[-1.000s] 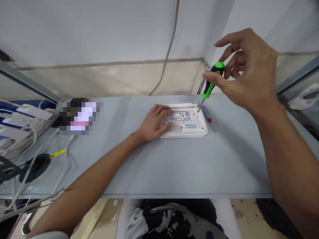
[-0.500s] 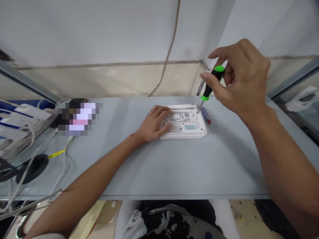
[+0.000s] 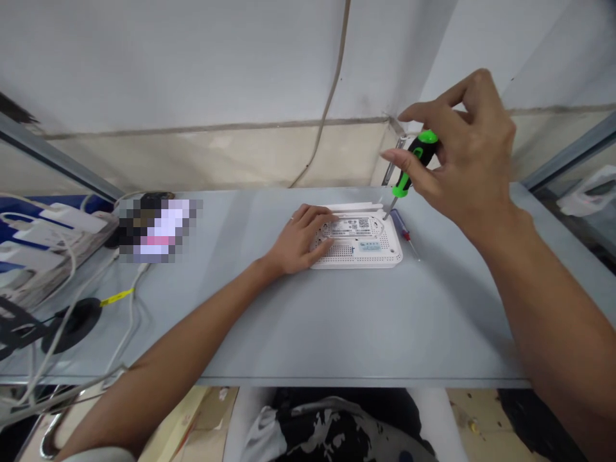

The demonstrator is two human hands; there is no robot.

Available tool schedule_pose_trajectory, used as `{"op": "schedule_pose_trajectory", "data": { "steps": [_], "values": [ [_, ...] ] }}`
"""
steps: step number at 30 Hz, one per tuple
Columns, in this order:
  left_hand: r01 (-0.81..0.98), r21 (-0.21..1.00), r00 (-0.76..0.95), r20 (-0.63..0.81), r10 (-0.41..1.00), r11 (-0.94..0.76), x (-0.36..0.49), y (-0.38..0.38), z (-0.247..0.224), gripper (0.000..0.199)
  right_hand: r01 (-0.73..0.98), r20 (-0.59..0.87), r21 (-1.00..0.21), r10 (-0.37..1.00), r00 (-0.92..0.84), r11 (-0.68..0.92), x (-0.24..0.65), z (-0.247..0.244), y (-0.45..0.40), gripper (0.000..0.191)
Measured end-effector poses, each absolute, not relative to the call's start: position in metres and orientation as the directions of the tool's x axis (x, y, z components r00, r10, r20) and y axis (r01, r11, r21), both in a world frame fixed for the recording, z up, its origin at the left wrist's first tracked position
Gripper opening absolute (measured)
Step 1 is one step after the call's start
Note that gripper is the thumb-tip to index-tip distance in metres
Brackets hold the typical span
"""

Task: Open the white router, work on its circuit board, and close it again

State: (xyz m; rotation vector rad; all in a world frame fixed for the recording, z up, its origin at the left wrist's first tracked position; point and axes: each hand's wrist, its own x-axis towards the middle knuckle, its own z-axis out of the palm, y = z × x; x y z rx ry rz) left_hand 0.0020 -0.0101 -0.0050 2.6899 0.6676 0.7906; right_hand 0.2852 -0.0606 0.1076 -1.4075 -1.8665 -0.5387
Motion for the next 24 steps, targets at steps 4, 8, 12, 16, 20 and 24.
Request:
{"op": "schedule_pose_trajectory", "data": {
  "steps": [4,8,12,16,20,24],
  "values": [
    [0.372,0.348,0.745,0.441,0.500,-0.861,0.003,-0.011,-0.005,0.044,0.892,0.811,-0.100,0.556,-0.184,0.442,0.287,0.105,-0.059,0.040],
    [0.377,0.355,0.743,0.435,0.509,-0.855,0.003,-0.013,-0.005,0.044,0.899,0.841,-0.055,0.505,-0.192,0.434,0.284,0.110,-0.065,0.043],
    [0.369,0.357,0.741,0.445,0.503,-0.858,0.003,-0.013,-0.006,0.045,0.974,0.804,-0.005,0.580,-0.131,0.227,0.278,0.113,-0.067,0.035],
    [0.365,0.365,0.743,0.440,0.504,-0.856,0.002,-0.012,-0.005,0.044,0.966,0.736,-0.066,0.666,-0.121,0.249,0.277,0.113,-0.065,0.032],
    [0.369,0.368,0.744,0.433,0.508,-0.854,0.001,-0.012,-0.005,0.043,0.932,0.778,-0.101,0.612,-0.145,0.349,0.278,0.116,-0.070,0.032],
    [0.370,0.364,0.746,0.431,0.507,-0.855,0.001,-0.012,-0.004,0.043,0.959,0.779,-0.082,0.617,-0.109,0.273,0.278,0.117,-0.072,0.031]
  ]
}}
